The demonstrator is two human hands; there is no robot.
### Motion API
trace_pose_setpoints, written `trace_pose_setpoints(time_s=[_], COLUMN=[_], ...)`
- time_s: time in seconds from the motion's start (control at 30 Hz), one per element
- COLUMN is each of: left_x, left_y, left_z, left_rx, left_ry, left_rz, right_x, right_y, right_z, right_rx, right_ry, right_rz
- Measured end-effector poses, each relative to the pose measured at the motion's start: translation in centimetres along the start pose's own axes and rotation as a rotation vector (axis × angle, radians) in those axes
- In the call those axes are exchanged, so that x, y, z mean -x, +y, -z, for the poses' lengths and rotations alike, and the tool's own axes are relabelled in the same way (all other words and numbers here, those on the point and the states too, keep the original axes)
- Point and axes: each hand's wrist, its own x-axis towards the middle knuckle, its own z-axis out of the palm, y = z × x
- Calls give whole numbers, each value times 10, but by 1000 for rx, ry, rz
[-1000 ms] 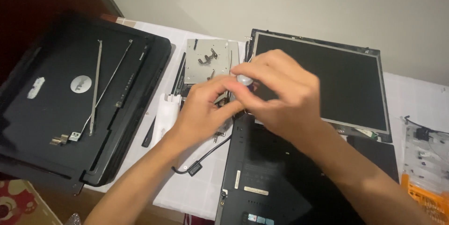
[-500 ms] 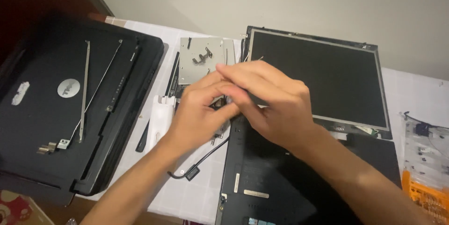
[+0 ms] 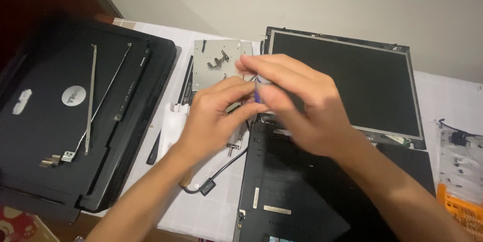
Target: Unscrewing and removing the screen bezel and internal components of a laptop.
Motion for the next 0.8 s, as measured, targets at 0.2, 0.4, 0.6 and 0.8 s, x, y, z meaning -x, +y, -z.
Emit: trace_pose_setpoints(time_s=[0.2, 0.4, 0.6, 0.8], left_x=[-1, 0, -2, 1], left_y=[2, -3, 1, 3], left_z=[-1, 1, 14, 2], left_rx=[115, -32, 17, -65], left_ry=[-118, -32, -184, -97], left_rz=[196, -68, 101, 50], right_x=[4, -3, 0, 7], right_y=[9, 2, 5, 25], right_z=[-7, -12, -4, -17], right_rx=[55, 211, -240, -332], right_ry=[116, 194, -23, 135], right_rz=[-20, 19, -181, -119])
